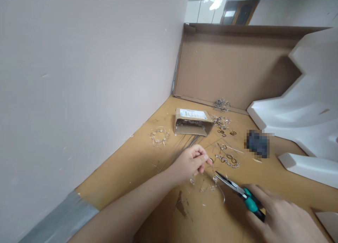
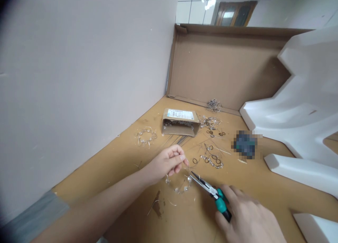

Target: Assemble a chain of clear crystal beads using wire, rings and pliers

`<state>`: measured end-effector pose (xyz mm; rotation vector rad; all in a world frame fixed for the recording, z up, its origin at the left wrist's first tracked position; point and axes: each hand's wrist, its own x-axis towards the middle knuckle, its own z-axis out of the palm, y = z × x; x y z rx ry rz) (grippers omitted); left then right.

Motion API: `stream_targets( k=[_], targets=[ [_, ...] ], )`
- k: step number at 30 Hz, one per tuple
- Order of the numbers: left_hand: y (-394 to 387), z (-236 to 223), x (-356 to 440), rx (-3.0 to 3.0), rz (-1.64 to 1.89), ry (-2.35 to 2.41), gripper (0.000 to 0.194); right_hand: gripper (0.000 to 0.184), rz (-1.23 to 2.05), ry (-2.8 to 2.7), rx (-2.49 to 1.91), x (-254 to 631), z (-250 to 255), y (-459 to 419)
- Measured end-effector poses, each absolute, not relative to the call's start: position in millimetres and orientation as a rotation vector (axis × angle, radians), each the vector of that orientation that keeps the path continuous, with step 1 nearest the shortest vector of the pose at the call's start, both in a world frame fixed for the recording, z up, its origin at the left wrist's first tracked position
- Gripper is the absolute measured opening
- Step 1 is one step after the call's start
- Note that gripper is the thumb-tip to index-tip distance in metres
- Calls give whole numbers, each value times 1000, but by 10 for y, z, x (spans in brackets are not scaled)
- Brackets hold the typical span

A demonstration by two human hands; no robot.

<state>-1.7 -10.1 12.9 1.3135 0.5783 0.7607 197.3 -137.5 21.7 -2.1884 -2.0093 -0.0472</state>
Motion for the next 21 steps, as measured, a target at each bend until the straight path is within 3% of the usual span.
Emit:
stream_targets(
  k=[21],
  targets=[
    [-142, 78, 11, 1458, 791, 572, 11, 24, 243, -2083, -2473, 1926, 272, -1379]
  ],
)
